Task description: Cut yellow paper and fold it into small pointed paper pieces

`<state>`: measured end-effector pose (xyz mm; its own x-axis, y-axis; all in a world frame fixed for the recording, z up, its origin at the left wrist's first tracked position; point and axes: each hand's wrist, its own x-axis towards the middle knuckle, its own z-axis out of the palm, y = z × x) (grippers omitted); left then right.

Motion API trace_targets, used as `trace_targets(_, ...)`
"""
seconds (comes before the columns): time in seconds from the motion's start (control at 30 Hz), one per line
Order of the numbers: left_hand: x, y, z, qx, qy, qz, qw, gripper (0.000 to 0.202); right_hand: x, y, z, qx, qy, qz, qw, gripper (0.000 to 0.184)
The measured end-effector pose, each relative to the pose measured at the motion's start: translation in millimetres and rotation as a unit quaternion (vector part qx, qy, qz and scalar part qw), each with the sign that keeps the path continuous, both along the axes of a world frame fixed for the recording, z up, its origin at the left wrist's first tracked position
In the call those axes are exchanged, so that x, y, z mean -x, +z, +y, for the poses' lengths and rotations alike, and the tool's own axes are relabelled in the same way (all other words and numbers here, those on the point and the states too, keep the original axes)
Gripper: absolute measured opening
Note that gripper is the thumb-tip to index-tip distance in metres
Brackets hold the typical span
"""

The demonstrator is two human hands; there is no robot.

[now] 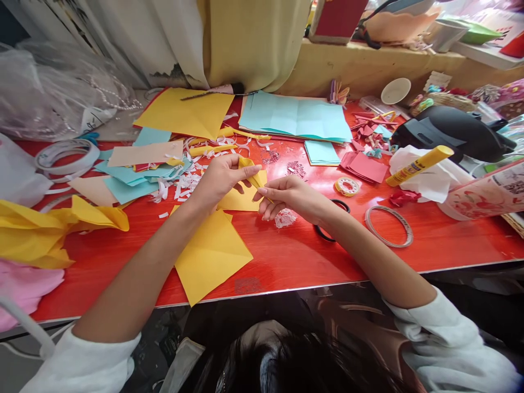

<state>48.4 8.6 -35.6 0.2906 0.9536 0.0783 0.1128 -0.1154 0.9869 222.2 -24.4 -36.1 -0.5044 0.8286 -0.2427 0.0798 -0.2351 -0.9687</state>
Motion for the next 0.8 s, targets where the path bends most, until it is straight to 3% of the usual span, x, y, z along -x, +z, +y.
trace_targets(0.13, 1, 0.6, -2, 0.008, 0.017, -0.011, 1.000, 0.029, 2, 4.5, -1, -0.010, -0.010, -0.030, 0.999, 0.020)
trace_targets(0.43, 0, -4.8, 0, 0.125, 0.033, -0.079, 0.988, 0.028, -6, 1.0, 5, -0.020, 0.027, -0.018, 0.999, 0.010)
trace_targets(0.5, 4, -2.3, 5, 0.115, 0.054, -0.097, 0.987, 0.024, -11, 0.6, 8, -0.027, 0.015, 0.004, 1.000, 0.010)
trace_targets(0.63, 11, 7.2, 10, 0.050, 0.118, -0.171, 0.977, 0.018, -16, 3.6, 10, -0.030, 0.003, 0.008, 1.000, 0.038)
trace_targets(0.73, 7, 11.5, 6, 0.050, 0.083, -0.162, 0.982, 0.021, -12, 4.8, 9, -0.032, 0.012, 0.032, 0.999, 0.033)
trace_targets(0.8, 2, 11.6, 0, 0.038, 0.047, -0.123, 0.991, 0.023, -9, 3.5, 8, -0.052, -0.049, 0.057, 0.996, 0.026)
